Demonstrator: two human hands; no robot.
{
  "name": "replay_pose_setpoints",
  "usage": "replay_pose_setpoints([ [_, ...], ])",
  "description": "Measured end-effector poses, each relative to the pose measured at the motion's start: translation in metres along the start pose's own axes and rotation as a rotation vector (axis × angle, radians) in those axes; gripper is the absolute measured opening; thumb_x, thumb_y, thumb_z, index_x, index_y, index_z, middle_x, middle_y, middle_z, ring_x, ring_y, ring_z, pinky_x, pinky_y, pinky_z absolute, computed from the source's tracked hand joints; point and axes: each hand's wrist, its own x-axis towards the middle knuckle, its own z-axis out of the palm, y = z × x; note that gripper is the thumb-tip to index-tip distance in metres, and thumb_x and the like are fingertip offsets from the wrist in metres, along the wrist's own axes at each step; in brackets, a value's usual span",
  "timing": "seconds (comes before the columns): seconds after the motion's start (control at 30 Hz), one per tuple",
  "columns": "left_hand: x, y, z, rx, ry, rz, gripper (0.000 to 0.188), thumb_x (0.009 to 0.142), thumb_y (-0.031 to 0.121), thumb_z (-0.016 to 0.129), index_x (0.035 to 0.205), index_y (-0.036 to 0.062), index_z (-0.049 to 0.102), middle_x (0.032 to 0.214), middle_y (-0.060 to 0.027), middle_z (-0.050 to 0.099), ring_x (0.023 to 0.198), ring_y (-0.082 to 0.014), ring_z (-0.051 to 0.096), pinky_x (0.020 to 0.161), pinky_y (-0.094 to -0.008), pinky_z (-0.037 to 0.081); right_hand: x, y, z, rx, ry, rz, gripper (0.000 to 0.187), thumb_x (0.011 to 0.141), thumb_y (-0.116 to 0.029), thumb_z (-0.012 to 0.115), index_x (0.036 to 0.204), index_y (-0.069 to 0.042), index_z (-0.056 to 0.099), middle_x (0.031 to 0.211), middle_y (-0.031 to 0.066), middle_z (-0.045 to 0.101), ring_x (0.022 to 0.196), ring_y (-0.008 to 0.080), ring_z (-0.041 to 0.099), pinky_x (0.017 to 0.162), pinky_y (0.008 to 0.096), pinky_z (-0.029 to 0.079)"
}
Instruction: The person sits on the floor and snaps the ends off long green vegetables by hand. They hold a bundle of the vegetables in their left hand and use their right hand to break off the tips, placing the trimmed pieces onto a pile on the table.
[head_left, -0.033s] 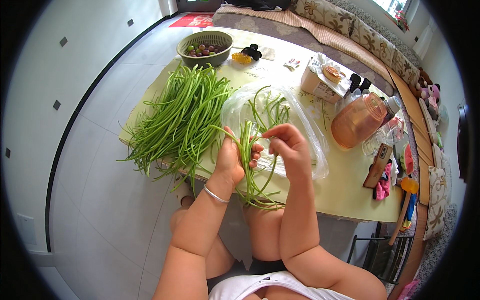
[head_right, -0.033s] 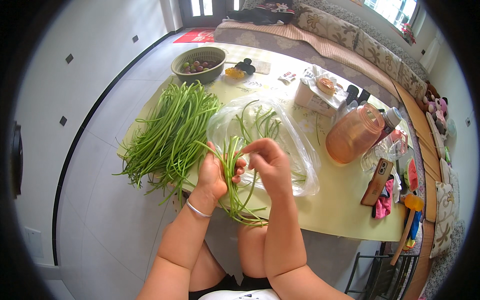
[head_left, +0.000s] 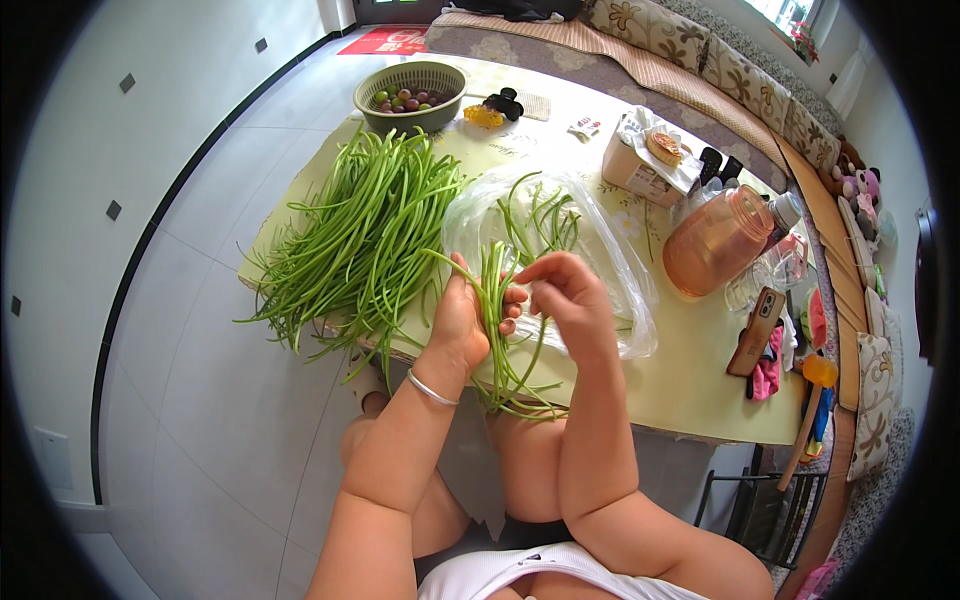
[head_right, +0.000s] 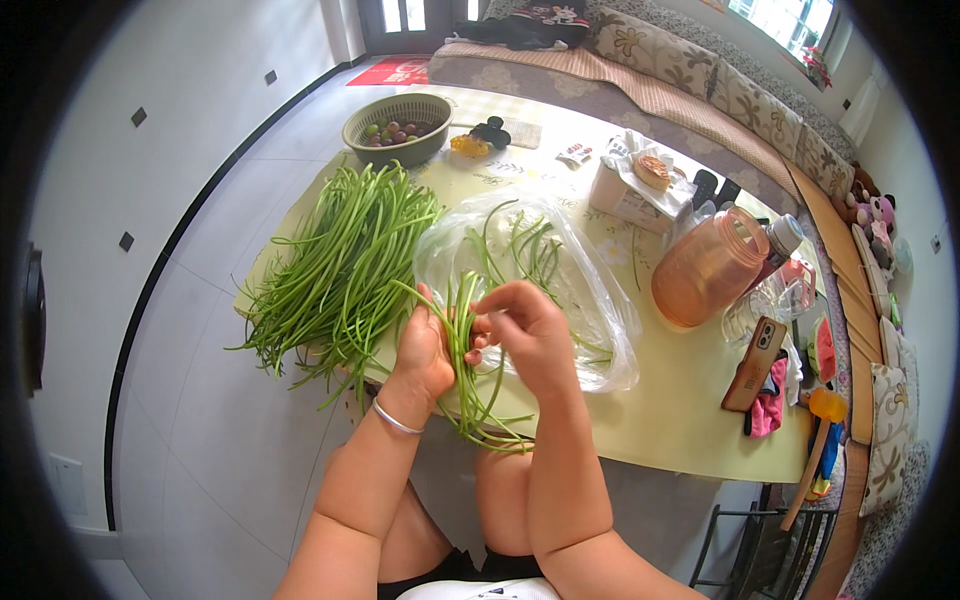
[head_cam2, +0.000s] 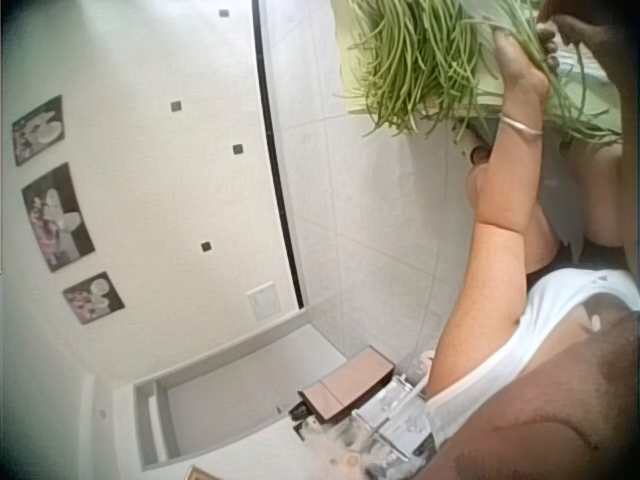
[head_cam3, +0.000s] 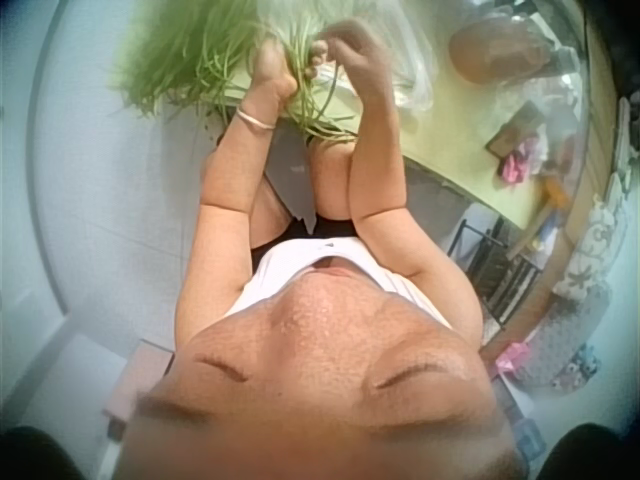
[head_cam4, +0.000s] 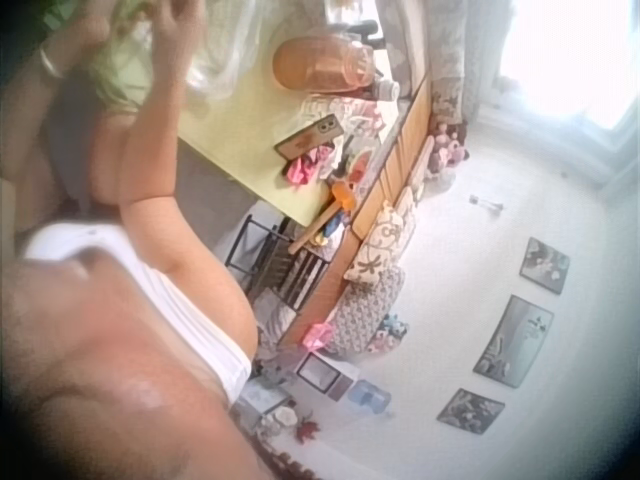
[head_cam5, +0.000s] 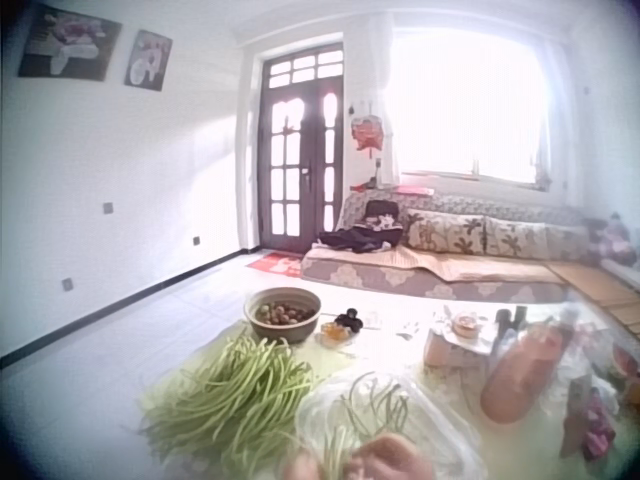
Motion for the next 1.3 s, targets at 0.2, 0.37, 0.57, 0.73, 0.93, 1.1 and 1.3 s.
replay_pose_setpoints([
  [0.2,0.002,-0.006,0.016,-0.016,0.052,0.079,0.067,0.097,0.058,0.024,0.099,0.0003,0.058,0.088,-0.0103,0.064,0.074,-0.0193,0.058,0.058,-0.0283,0.044,-0.007,0.008,0.021,-0.625,0.024,-0.030,0.017,0.082,-0.004,0.062,0.097,0.002,0.060,0.082,0.0156,0.064,0.073,0.0244,0.063,0.067,0.0337,0.050],
  [0.37,0.005,-0.005,0.004,-0.044,0.026,0.111,0.071,0.096,0.062,0.023,0.101,-0.0007,0.057,0.088,-0.0129,0.063,0.078,-0.0218,0.059,0.066,-0.0315,0.048,-0.010,-0.004,0.018,-0.742,-0.083,-0.024,0.022,0.080,-0.010,0.065,0.101,-0.002,0.062,0.088,0.0154,0.065,0.078,0.0285,0.064,0.068,0.0364,0.050],
  [0.57,-0.003,0.001,0.012,-0.032,0.092,0.075,0.076,0.095,0.063,0.020,0.110,-0.0032,0.053,0.096,-0.0175,0.063,0.088,-0.0265,0.060,0.079,-0.0389,0.048,-0.017,-0.019,0.025,-0.787,-0.185,-0.065,0.029,0.079,-0.012,0.067,0.107,-0.005,0.062,0.090,0.0139,0.065,0.079,0.0283,0.064,0.069,0.0372,0.050],
  [0.73,0.004,-0.002,-0.006,0.040,0.080,0.103,0.070,0.097,0.059,0.023,0.116,-0.0014,0.052,0.101,-0.0165,0.064,0.091,-0.0256,0.061,0.080,-0.0393,0.049,-0.012,-0.007,0.026,-0.860,-0.308,-0.066,0.035,0.080,-0.010,0.067,0.114,-0.004,0.062,0.101,0.0126,0.064,0.077,0.0256,0.064,0.070,0.0340,0.051],
  [0.93,0.001,-0.004,0.012,0.034,0.169,0.193,0.045,0.097,0.047,0.044,0.105,0.0048,0.055,0.088,-0.0075,0.061,0.082,-0.0184,0.060,0.065,-0.0311,0.050,-0.014,-0.005,0.030,-0.978,-0.183,-0.125,0.025,0.080,-0.014,0.065,0.104,-0.007,0.064,0.106,0.0150,0.061,0.087,0.0326,0.061,0.077,0.0396,0.050],
  [1.1,-0.007,-0.001,0.014,0.227,0.211,0.134,0.022,0.093,0.027,0.059,0.095,0.0054,0.057,0.079,-0.0066,0.060,0.066,-0.0152,0.057,0.053,-0.0289,0.046,-0.002,0.011,0.019,-0.535,0.006,-0.059,0.019,0.081,-0.011,0.064,0.098,-0.002,0.066,0.102,0.0163,0.062,0.088,0.0304,0.062,0.078,0.0376,0.050],
  [1.3,-0.004,-0.001,0.008,0.103,0.230,0.084,0.015,0.089,0.014,0.061,0.093,0.0000,0.057,0.073,-0.0077,0.057,0.056,-0.0148,0.051,0.045,-0.0268,0.037,0.013,0.038,-0.016,-0.947,0.239,-0.133,0.042,0.077,-0.018,0.070,0.117,-0.010,0.062,0.139,0.0260,0.040,0.131,0.0424,0.032,0.107,0.0467,0.029],
])
